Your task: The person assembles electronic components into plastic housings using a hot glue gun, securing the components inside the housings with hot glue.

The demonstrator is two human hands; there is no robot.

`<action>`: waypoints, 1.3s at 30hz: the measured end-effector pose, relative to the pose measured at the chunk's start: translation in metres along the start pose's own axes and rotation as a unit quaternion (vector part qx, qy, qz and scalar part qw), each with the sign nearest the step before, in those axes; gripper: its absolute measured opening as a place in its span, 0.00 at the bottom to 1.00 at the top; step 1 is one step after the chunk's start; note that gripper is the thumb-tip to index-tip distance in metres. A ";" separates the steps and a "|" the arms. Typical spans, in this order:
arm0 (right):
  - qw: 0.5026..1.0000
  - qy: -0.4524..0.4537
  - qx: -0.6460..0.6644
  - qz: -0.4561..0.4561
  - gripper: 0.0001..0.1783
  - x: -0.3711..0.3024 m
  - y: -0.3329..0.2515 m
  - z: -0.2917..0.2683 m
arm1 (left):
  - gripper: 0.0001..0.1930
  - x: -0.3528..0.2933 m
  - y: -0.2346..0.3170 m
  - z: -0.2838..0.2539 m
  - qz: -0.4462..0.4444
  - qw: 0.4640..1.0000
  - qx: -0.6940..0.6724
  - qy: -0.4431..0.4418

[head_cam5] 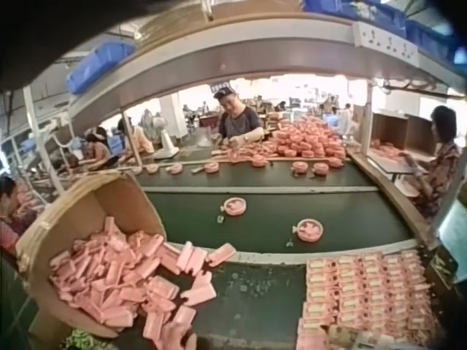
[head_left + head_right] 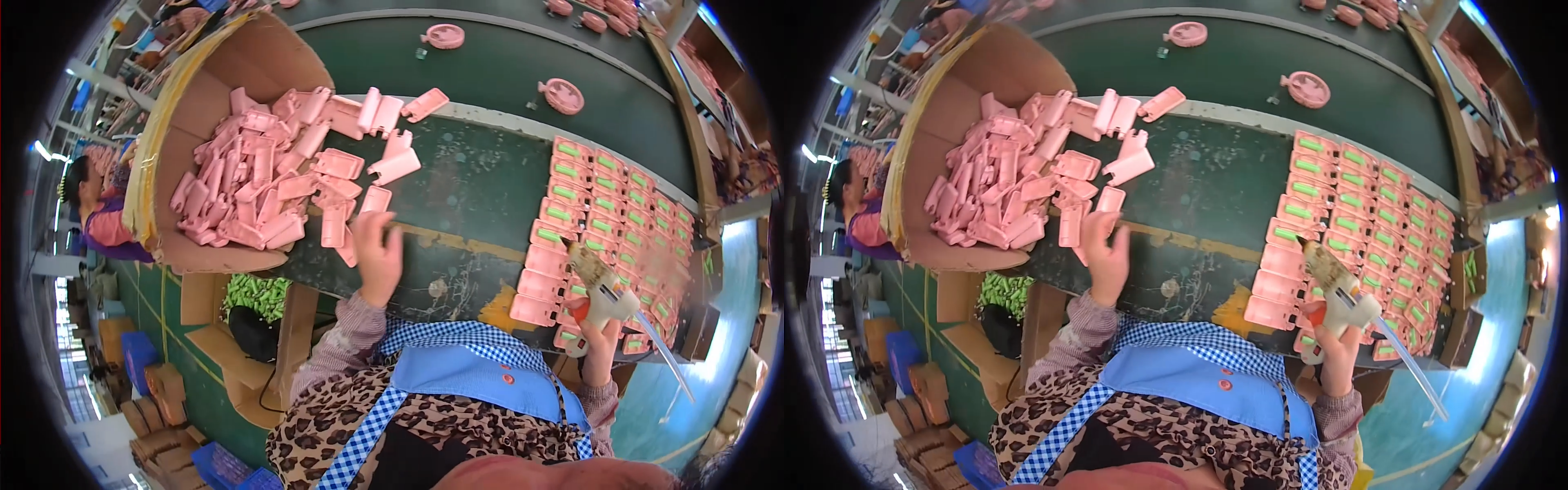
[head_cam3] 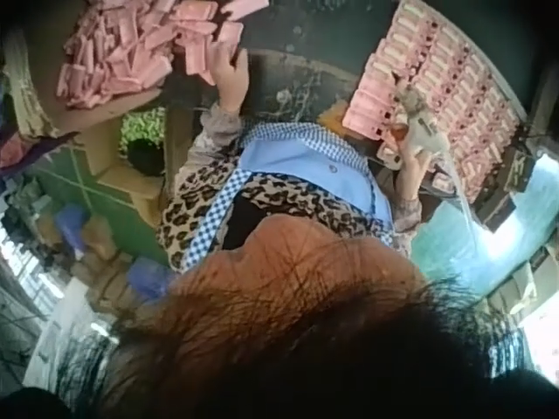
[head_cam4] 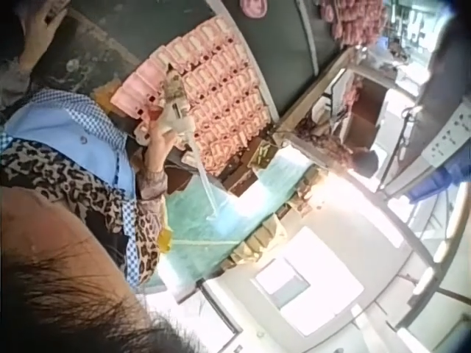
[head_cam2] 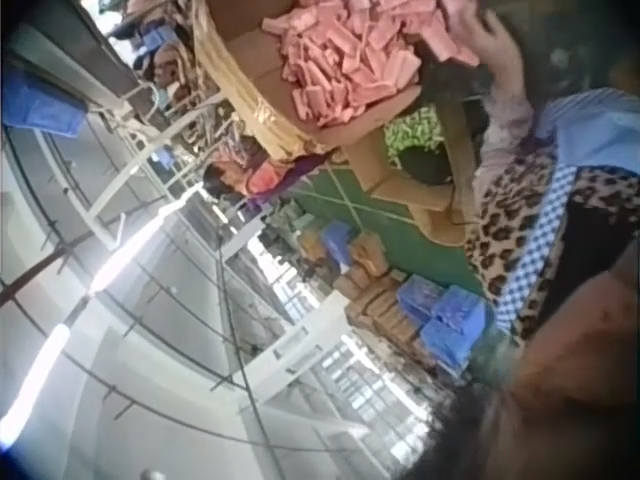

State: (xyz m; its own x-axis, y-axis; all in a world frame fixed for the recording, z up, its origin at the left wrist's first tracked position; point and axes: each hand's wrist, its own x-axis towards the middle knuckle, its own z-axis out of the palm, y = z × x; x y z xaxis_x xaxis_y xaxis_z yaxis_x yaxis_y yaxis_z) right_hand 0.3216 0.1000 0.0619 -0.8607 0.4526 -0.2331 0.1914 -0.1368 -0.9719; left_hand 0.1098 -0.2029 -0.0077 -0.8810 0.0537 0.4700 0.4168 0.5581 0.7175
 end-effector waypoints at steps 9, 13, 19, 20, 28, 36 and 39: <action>0.999 -0.010 -0.032 0.018 0.24 0.006 -0.005 0.012 | 0.28 0.000 -0.081 -0.041 -0.091 0.979 0.181 0.036; 0.997 -0.006 -0.049 0.062 0.25 0.001 -0.011 0.013 | 0.32 0.015 -0.083 -0.034 -0.081 0.980 0.182 0.019; 1.000 0.005 -0.008 0.021 0.23 0.006 -0.007 0.020 | 0.38 0.039 -0.067 -0.026 -0.044 0.941 0.331 0.048; 1.000 0.010 0.012 0.015 0.22 0.007 -0.008 0.022 | 0.38 0.045 -0.064 -0.023 -0.045 0.941 0.331 0.049; 1.000 -0.004 -0.009 0.017 0.24 0.014 -0.006 0.023 | 0.36 0.085 -0.069 -0.010 -0.055 0.929 0.364 -0.027; 0.999 -0.018 -0.035 0.018 0.24 0.019 -0.005 0.020 | 0.34 0.097 -0.076 -0.001 -0.103 0.911 0.385 -0.105; 1.000 -0.017 -0.011 0.022 0.24 0.020 0.000 0.015 | 0.35 0.102 -0.070 -0.006 -0.107 0.924 0.342 -0.133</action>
State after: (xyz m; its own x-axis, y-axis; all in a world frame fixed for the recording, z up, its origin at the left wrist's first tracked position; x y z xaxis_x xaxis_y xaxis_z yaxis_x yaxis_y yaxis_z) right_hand 0.2968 0.0956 0.0581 -0.8665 0.4167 -0.2750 0.2393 -0.1368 -0.9613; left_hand -0.0082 -0.2415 -0.0065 -0.9885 0.0325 0.1478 0.0684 0.9673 0.2443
